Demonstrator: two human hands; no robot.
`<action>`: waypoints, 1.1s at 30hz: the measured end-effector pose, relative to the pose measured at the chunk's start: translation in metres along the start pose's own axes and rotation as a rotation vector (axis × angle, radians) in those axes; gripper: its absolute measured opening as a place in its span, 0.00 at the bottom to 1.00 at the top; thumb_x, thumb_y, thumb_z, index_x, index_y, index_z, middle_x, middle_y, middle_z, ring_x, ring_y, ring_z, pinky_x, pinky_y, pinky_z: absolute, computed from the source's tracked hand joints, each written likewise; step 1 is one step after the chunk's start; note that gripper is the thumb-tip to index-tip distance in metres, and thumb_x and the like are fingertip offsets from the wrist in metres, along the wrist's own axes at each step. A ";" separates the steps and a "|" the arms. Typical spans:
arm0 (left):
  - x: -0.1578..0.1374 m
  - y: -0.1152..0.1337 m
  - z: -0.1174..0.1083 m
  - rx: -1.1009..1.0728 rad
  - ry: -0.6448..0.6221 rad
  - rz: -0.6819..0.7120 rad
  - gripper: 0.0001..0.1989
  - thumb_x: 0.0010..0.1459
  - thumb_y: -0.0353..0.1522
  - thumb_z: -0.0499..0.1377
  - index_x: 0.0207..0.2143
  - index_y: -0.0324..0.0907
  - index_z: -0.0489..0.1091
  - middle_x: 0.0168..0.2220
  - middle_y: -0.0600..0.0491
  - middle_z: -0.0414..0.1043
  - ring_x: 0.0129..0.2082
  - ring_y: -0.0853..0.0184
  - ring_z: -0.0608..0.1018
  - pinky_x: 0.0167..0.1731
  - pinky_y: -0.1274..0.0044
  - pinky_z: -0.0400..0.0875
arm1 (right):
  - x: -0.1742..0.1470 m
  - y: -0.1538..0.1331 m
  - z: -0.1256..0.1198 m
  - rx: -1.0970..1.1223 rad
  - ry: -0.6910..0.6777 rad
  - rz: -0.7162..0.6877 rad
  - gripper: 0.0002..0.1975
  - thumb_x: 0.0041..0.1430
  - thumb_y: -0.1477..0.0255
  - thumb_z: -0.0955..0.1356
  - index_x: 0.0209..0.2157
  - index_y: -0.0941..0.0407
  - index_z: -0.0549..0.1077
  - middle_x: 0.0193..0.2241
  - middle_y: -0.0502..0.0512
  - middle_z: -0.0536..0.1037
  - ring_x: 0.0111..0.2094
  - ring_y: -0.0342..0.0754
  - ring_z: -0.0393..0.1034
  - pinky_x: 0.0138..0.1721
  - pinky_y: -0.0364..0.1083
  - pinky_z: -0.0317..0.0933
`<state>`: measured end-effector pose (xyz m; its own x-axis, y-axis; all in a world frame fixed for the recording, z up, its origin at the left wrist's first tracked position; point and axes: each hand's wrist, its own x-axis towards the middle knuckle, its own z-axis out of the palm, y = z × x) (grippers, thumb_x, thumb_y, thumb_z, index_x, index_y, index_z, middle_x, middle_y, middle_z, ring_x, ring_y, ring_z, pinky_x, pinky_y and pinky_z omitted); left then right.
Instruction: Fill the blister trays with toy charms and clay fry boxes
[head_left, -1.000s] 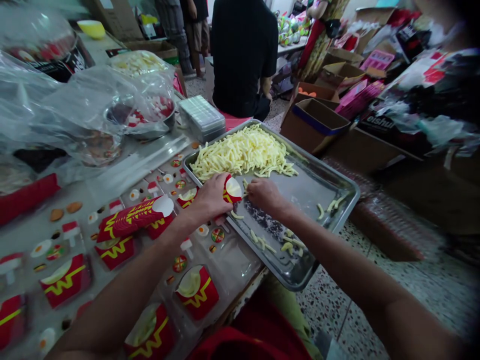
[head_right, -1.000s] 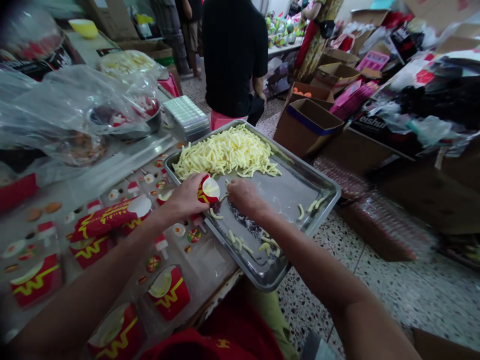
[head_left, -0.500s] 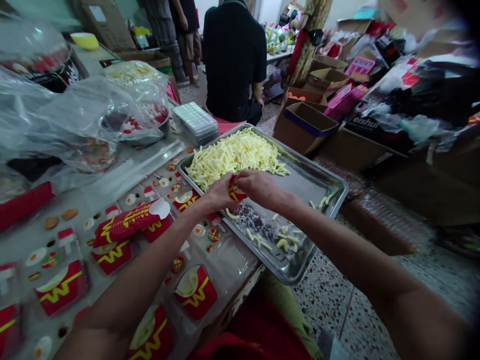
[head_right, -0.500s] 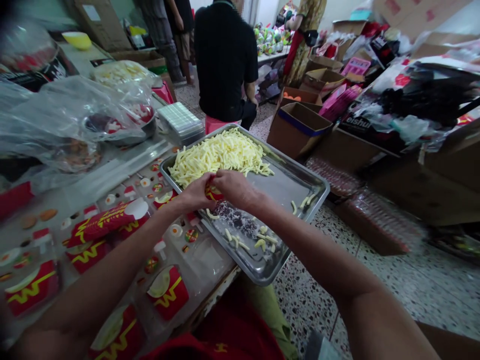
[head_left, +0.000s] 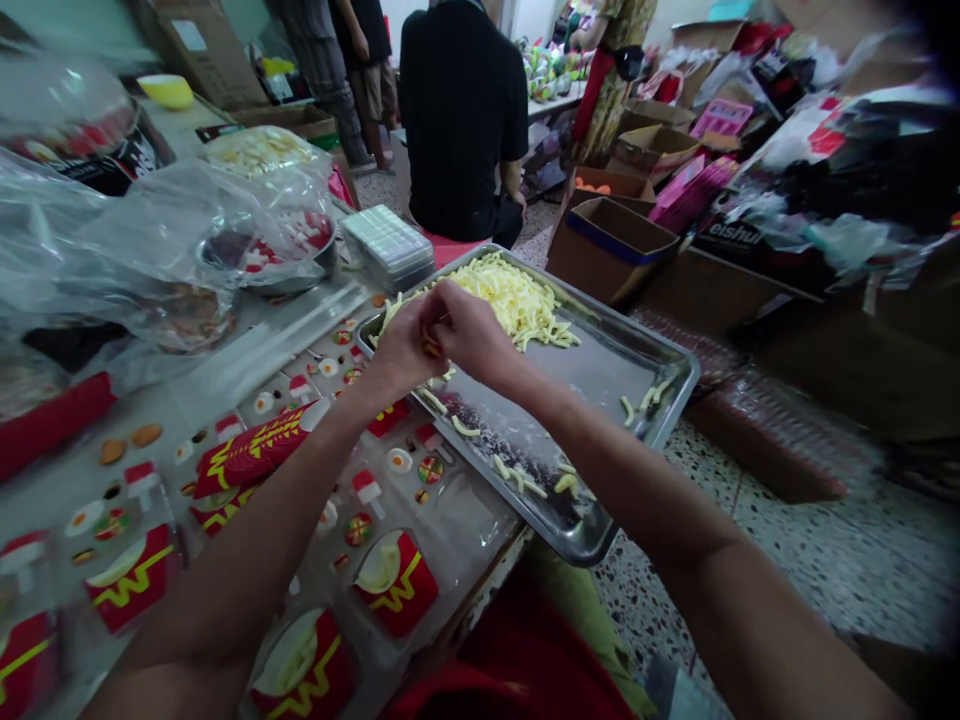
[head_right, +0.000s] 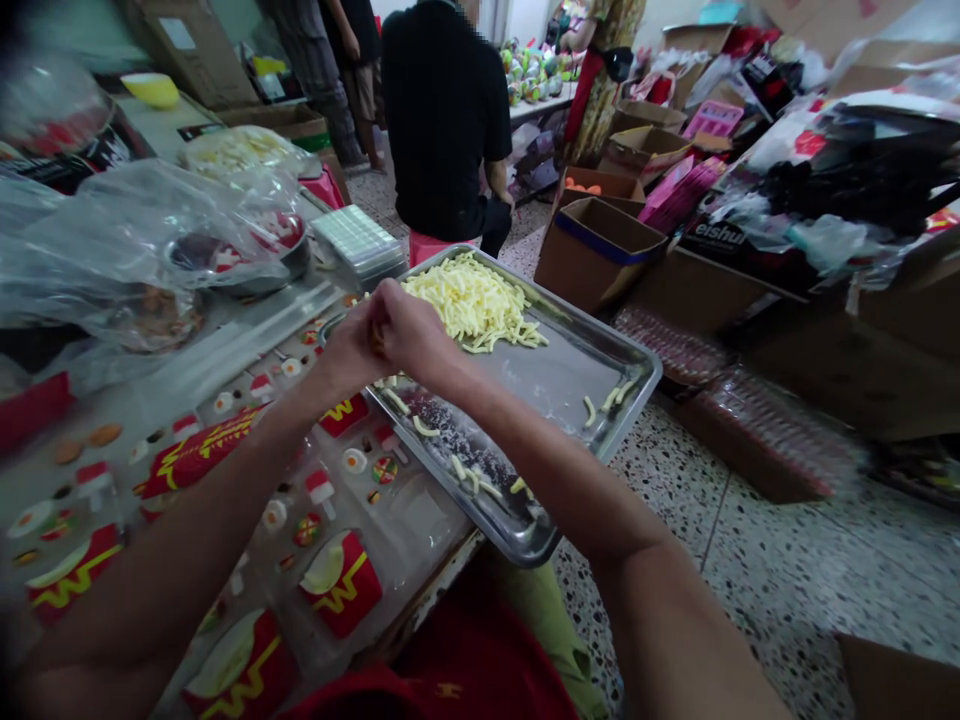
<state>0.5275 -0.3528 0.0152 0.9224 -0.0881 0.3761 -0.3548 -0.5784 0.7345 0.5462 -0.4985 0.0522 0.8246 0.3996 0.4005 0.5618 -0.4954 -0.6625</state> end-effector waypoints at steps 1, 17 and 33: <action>-0.003 -0.007 -0.008 0.011 0.009 -0.010 0.34 0.39 0.26 0.67 0.53 0.45 0.67 0.53 0.49 0.74 0.52 0.55 0.76 0.55 0.63 0.71 | 0.000 0.002 -0.001 0.068 -0.005 -0.026 0.13 0.53 0.83 0.65 0.40 0.57 0.72 0.35 0.51 0.78 0.37 0.44 0.71 0.39 0.43 0.63; -0.036 -0.023 -0.042 -0.116 0.066 -0.093 0.39 0.44 0.31 0.71 0.59 0.40 0.62 0.55 0.45 0.72 0.53 0.59 0.77 0.57 0.67 0.72 | -0.039 0.068 0.048 -0.383 -0.329 0.075 0.15 0.53 0.77 0.70 0.43 0.54 0.79 0.38 0.56 0.82 0.39 0.50 0.73 0.41 0.45 0.61; -0.069 0.009 -0.023 0.225 -0.122 -0.134 0.41 0.42 0.30 0.69 0.61 0.41 0.63 0.57 0.44 0.72 0.55 0.53 0.76 0.56 0.64 0.71 | -0.098 0.084 -0.030 0.103 -0.093 0.237 0.21 0.41 0.75 0.69 0.41 0.59 0.79 0.23 0.44 0.70 0.23 0.40 0.61 0.27 0.42 0.55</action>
<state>0.4570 -0.3333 0.0086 0.9752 -0.0881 0.2032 -0.1983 -0.7558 0.6241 0.5148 -0.6022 -0.0237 0.9197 0.3538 0.1699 0.3405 -0.5039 -0.7938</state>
